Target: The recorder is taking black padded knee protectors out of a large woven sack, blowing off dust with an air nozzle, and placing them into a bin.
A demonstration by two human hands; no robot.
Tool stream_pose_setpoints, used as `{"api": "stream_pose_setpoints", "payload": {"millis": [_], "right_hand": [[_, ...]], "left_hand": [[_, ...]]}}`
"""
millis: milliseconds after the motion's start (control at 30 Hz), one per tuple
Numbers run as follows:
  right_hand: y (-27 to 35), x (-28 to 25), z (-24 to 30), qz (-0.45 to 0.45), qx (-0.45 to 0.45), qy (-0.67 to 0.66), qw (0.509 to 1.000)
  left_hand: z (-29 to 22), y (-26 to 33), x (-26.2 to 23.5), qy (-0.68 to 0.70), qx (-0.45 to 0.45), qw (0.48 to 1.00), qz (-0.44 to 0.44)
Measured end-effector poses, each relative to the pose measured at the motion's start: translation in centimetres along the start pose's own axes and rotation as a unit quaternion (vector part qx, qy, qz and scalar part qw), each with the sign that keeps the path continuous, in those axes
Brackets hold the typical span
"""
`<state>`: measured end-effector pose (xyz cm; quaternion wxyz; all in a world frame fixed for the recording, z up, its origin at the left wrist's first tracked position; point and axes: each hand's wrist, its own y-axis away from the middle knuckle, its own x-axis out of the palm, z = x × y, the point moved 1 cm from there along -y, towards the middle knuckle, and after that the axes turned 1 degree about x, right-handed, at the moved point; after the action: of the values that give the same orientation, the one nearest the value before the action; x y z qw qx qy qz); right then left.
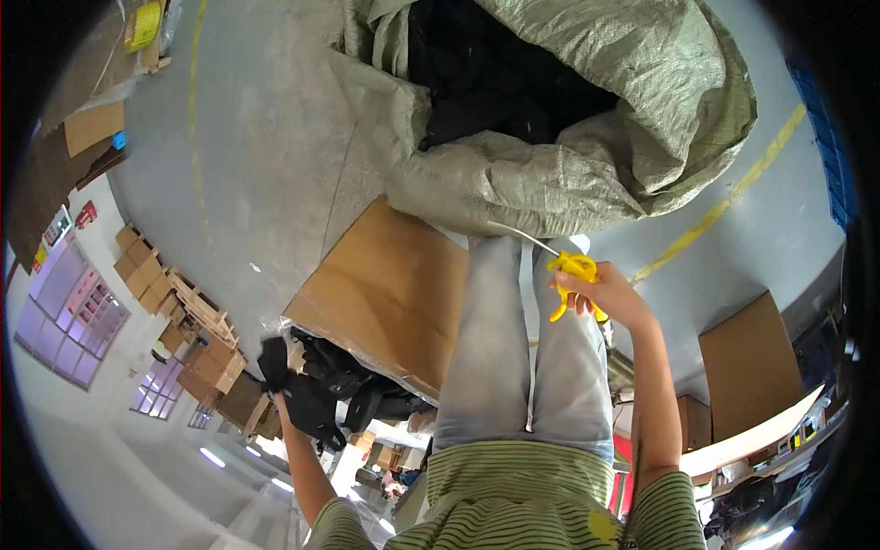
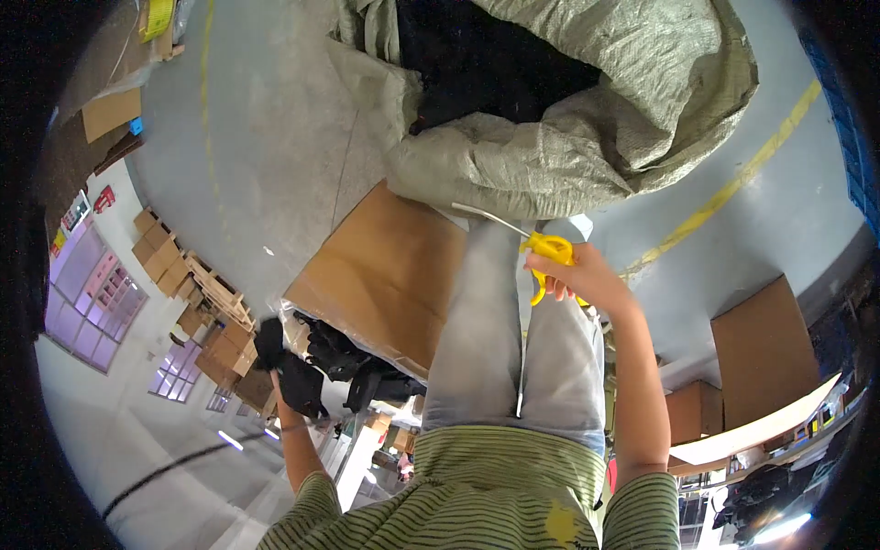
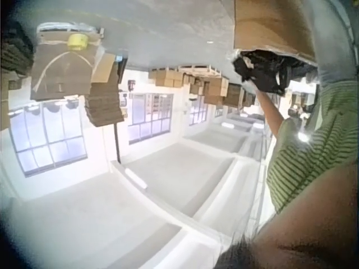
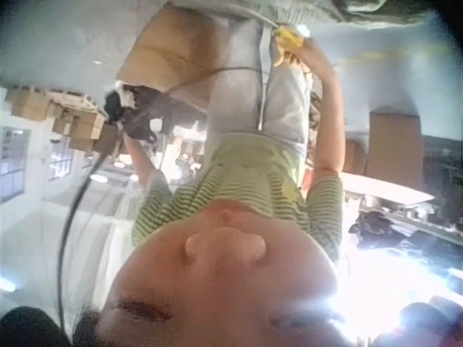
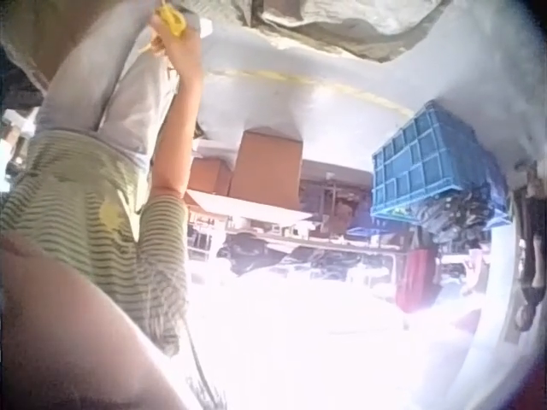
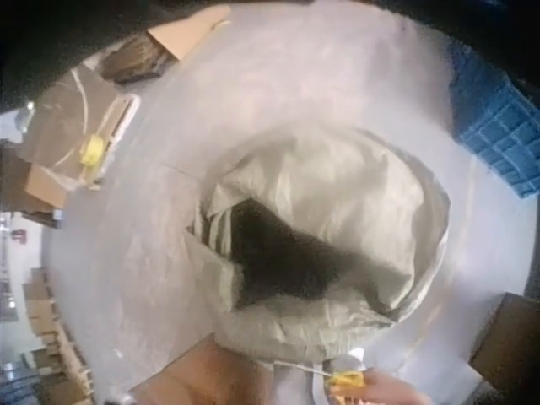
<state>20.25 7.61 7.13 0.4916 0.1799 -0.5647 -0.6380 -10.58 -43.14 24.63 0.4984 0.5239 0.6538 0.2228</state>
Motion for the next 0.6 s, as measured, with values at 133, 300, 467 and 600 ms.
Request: {"api": "stream_pose_setpoints", "payload": {"millis": [133, 300, 467, 600], "right_hand": [[-0.5, 2.1, 2.5, 0.084, -0.014, -0.088, 0.992], [-1.4, 1.7, 0.2, -0.005, 0.003, -0.022, 1.000], [-2.1, 1.5, -1.1, -0.063, -0.003, -0.089, 0.994], [-2.8, 1.2, -2.6, -0.080, 0.004, -0.104, 0.991]], "left_hand": [[-0.4, 4.7, -18.3, -0.426, -0.054, 0.861, -0.272], [1.9, -0.2, 2.4, -0.637, 0.343, 0.600, -0.341], [-0.6, -4.5, 31.0, -0.415, 0.394, 0.814, 0.099], [2.4, -10.8, 50.6, -0.503, 0.604, 0.548, 0.285]]}}
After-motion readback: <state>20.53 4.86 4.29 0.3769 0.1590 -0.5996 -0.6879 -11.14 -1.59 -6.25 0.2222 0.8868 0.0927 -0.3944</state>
